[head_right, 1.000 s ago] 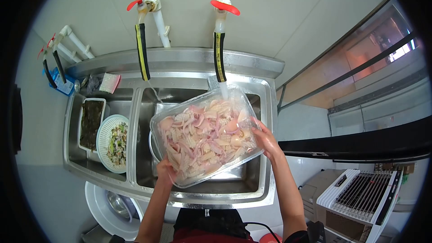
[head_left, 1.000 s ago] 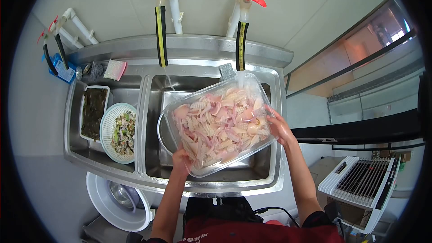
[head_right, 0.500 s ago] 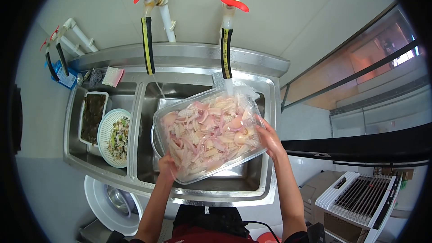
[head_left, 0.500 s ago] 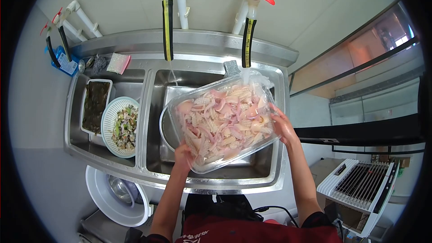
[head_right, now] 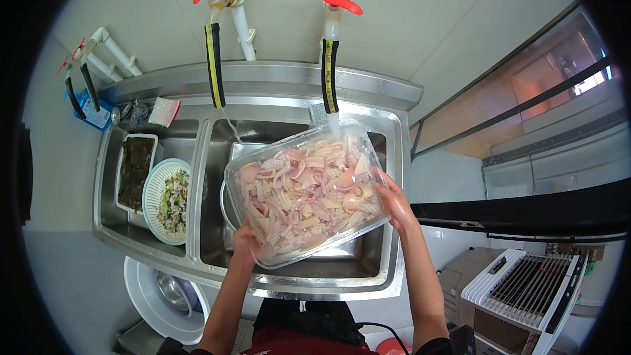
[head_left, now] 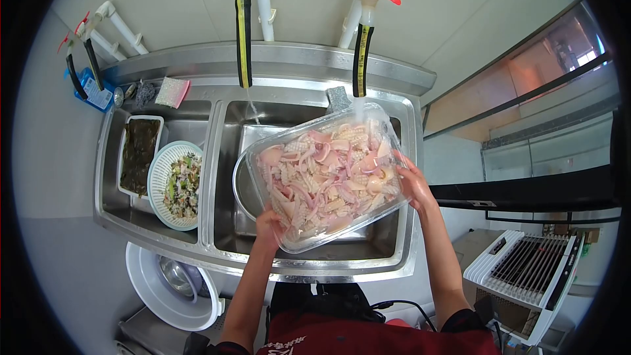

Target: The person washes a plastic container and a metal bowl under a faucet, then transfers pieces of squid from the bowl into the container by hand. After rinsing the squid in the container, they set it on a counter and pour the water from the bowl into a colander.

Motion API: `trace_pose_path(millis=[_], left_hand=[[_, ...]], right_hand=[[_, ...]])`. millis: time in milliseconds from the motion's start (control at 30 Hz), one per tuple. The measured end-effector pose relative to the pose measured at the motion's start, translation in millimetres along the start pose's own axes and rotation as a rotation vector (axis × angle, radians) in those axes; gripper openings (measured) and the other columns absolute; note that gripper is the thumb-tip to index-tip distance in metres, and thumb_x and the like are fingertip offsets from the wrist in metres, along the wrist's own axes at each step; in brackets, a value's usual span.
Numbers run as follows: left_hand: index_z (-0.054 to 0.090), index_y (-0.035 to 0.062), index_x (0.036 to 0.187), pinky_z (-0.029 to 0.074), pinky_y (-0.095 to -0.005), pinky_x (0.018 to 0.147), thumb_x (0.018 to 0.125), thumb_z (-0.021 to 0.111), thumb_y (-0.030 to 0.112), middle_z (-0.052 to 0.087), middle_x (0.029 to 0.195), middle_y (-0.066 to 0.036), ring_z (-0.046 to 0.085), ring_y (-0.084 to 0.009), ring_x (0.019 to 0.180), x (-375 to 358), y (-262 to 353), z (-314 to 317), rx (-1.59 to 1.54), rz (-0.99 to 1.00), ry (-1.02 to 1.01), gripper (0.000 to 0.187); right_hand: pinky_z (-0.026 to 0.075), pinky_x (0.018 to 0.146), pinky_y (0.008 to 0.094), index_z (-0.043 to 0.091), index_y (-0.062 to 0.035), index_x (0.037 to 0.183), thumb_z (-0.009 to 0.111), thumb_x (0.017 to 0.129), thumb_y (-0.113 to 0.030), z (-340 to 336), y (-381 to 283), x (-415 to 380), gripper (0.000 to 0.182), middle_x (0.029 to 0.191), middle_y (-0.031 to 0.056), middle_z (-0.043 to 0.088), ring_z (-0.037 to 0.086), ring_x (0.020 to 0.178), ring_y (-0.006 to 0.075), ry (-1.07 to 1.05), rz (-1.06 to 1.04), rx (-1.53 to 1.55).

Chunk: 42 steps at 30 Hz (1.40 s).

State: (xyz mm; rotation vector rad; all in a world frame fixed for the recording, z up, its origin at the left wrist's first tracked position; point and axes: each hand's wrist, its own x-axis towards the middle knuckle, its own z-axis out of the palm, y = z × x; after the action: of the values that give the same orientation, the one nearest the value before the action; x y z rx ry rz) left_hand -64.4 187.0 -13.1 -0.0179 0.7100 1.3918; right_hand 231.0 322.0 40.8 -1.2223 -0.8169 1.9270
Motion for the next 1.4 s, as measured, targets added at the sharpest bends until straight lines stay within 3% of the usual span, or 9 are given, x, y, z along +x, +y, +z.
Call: trace_pose_path(millis=[267,1400], left_hand=[[0.029,0.0025,0.123,0.039,-0.0387,0.090,0.052,0.045,0.004,0.045,0.113,-0.014,0.046,-0.0286,0.104,-0.4,0.2,-3.8,-0.055,-0.014,-0.013,0.073],[0.033,0.0004,0.120,0.039,-0.0379,0.089,0.052,0.046,0.009,0.047,0.111,-0.013,0.048,-0.0282,0.101,-0.6,0.7,-5.6,0.017,-0.023,0.063,0.070]], right_hand=[[0.034,0.091,0.0298,0.036,-0.0042,0.124,0.046,0.082,-0.009,2.0,-0.6,0.3,0.043,0.122,0.0103,0.041,0.042,0.109,0.0198,-0.015,-0.003,-0.005],[0.036,0.089,0.0302,0.034,-0.0042,0.125,0.046,0.079,-0.002,1.0,3.4,1.8,0.047,0.120,0.0110,0.042,0.044,0.107,0.0205,0.028,0.002,-0.053]])
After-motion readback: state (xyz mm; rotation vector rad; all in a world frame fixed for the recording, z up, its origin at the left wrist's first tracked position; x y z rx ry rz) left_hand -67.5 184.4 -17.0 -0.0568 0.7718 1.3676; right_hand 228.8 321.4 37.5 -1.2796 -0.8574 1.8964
